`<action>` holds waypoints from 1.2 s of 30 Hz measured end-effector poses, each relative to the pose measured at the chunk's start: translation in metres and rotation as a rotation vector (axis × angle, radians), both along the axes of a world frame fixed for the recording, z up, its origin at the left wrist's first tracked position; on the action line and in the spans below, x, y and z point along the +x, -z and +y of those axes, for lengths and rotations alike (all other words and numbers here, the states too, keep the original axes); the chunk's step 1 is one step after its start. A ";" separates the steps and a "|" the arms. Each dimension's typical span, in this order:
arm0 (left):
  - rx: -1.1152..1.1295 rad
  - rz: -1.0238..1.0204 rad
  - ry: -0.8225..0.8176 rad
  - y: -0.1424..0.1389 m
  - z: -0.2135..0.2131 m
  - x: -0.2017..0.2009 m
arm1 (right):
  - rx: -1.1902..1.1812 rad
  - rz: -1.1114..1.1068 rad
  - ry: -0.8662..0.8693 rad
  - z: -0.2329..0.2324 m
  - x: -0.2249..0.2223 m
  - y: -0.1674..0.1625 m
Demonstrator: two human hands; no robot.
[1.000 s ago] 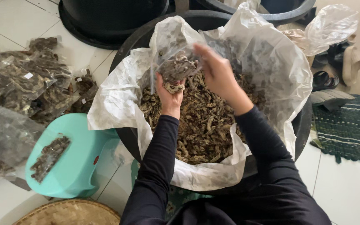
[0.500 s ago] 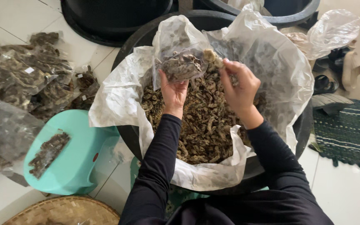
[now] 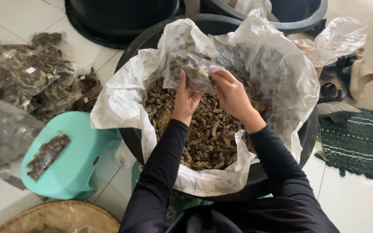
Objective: The person sits on the floor in front of a large paper-lined basin filled with dried sea cucumber pieces. They open small clear plastic bags, place pieces of the dried seafood into each bag one at a time by hand, press the bags closed, and set the filled bags on a woven tray and a small stool beside them.
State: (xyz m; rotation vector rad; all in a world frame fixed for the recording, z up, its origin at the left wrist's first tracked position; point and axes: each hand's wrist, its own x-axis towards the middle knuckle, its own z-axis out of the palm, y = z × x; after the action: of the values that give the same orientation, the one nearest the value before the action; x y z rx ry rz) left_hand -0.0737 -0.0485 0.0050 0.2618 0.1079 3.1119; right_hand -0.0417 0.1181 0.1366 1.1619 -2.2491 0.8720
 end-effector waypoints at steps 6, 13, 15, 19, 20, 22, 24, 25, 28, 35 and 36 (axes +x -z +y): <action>-0.084 -0.069 -0.083 0.015 0.011 -0.007 | 0.007 -0.221 -0.172 0.008 0.021 -0.028; -0.005 -0.091 -0.162 -0.009 0.014 0.036 | -0.197 -0.113 -0.362 0.017 0.037 -0.035; 0.152 -0.167 -0.206 -0.027 0.010 0.062 | -0.412 -0.166 -0.307 0.019 0.044 -0.031; 0.174 -0.095 -0.264 -0.065 -0.006 0.121 | -0.748 -0.353 -0.326 0.025 0.035 -0.017; 0.177 -0.094 -0.291 -0.072 -0.010 0.138 | -0.725 -0.405 -0.226 0.029 0.027 -0.011; 0.210 -0.058 -0.330 -0.081 -0.021 0.176 | -0.661 -0.513 -0.030 0.039 0.004 0.005; 0.268 0.022 -0.378 -0.081 -0.045 0.226 | -0.356 -0.266 0.117 0.048 -0.022 0.028; 0.221 0.008 -0.489 -0.077 -0.059 0.257 | -0.205 -0.131 0.175 0.048 -0.036 0.043; -0.072 -0.137 -0.937 -0.053 -0.102 0.366 | 0.203 0.205 0.235 0.059 -0.054 0.093; 0.220 -0.696 -1.778 0.020 -0.180 0.603 | 0.396 -0.203 0.228 0.059 -0.062 0.127; 0.185 -0.873 -1.911 0.029 -0.186 0.629 | 0.382 -0.172 0.200 0.056 -0.060 0.127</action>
State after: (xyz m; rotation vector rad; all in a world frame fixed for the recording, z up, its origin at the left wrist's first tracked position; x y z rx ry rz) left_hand 0.5556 -0.2342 -0.0236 -2.6684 0.0309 4.1257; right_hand -0.1021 0.1745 0.0091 1.0204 -2.7016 0.4919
